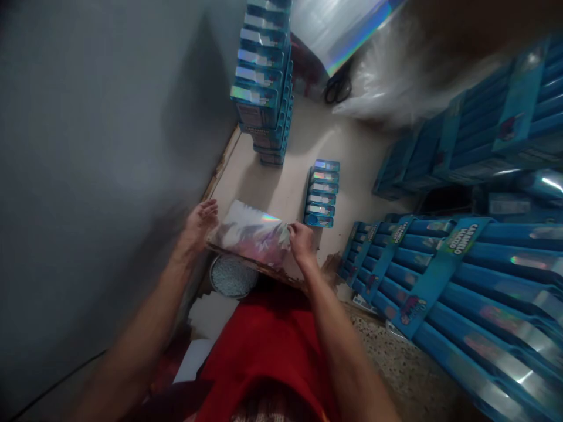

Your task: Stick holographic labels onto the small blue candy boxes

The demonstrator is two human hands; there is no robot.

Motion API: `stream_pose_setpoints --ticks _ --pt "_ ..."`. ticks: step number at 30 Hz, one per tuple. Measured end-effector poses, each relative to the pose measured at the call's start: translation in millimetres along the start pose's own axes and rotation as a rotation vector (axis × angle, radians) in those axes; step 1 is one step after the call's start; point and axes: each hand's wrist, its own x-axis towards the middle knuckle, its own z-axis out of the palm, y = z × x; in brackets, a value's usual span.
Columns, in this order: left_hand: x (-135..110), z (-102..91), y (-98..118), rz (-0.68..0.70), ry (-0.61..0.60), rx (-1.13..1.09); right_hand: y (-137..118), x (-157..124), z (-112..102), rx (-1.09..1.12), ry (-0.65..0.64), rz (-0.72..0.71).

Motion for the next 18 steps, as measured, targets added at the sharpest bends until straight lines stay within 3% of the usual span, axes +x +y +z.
stream_pose_setpoints --ticks 3,5,7,11,15,18 --pt "-16.2 -12.0 31.0 0.123 -0.075 -0.051 -18.3 -6.5 1.7 -0.139 0.039 -0.055" --pt "-27.0 -18.3 45.4 0.124 -0.125 -0.049 -34.0 -15.1 -2.0 -0.288 0.097 -0.15" --pt "-31.7 -22.8 47.2 0.075 -0.085 -0.003 -47.0 -22.8 -6.2 -0.399 0.136 -0.247" --pt "-17.4 -25.9 16.0 -0.009 0.146 0.173 -53.1 -23.3 -2.6 -0.351 0.121 -0.264" --pt "12.6 -20.4 -23.3 0.054 0.157 0.362 -55.6 -8.7 22.1 -0.176 0.035 -0.279" --pt "32.8 -16.4 -38.3 0.12 0.199 0.41 -78.0 3.0 44.8 -0.137 0.001 -0.373"
